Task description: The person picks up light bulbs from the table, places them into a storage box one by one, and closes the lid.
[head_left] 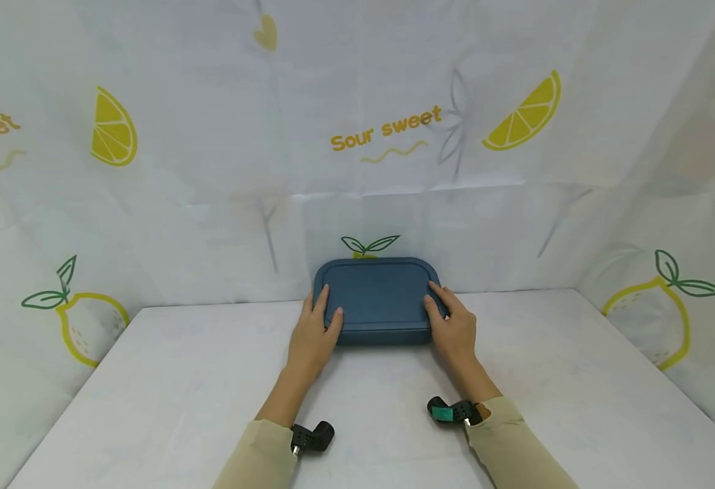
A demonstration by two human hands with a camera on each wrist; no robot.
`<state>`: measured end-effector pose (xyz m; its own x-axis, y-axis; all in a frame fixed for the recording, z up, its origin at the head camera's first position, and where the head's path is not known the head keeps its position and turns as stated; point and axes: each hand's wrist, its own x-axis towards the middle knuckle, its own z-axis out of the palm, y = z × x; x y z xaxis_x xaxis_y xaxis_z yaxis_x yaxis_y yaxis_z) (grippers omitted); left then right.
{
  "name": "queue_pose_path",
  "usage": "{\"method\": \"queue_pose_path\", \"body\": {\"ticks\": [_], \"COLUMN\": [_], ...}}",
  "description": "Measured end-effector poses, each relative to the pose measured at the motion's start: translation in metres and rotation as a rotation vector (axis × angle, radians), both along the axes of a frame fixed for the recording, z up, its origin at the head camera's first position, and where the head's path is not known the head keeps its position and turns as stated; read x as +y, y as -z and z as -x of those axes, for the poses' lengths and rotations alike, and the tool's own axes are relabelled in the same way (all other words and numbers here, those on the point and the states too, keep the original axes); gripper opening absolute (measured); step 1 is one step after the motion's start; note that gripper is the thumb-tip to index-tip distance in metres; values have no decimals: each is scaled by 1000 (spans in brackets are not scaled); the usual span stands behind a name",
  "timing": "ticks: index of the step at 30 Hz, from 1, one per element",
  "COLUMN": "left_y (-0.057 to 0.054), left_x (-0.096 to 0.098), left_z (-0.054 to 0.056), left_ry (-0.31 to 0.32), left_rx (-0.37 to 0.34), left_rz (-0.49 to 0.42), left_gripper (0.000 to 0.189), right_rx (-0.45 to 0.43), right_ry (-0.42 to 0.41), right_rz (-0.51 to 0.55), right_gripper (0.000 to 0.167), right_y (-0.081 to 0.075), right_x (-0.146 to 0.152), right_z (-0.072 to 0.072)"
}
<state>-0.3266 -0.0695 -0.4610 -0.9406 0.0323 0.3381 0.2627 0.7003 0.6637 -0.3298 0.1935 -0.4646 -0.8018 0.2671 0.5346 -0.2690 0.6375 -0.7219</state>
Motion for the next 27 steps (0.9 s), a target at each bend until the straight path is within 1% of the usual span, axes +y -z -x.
{"method": "queue_pose_path", "body": {"ticks": [5,11,15,20,25,27], "left_y": [2,7,11,12,13,13], "left_x": [1,1,1,0,2,3], "left_z": [1,2,4,5,8,10], "left_ry": [-5,-16,-12,-16,-9,-5], "left_rx": [3,-18,-30,-37,-18,-9], "left_rz": [-34,-82,-133,-200,-222,-220], "left_gripper": [57,53,52,49,48,47], "right_rx": [-47,-102,-93,-80,-99,-105], "right_ry": [17,-5,-26,-34,-38,-26], "right_rz": [-4,37,66,86,91,90], "right_gripper": [39,40,39,38,38,37], "right_y": [2,5,8,10,8,7], "right_x": [0,0,0,1,4,4], "right_z": [0,0,1,5,5,5]}}
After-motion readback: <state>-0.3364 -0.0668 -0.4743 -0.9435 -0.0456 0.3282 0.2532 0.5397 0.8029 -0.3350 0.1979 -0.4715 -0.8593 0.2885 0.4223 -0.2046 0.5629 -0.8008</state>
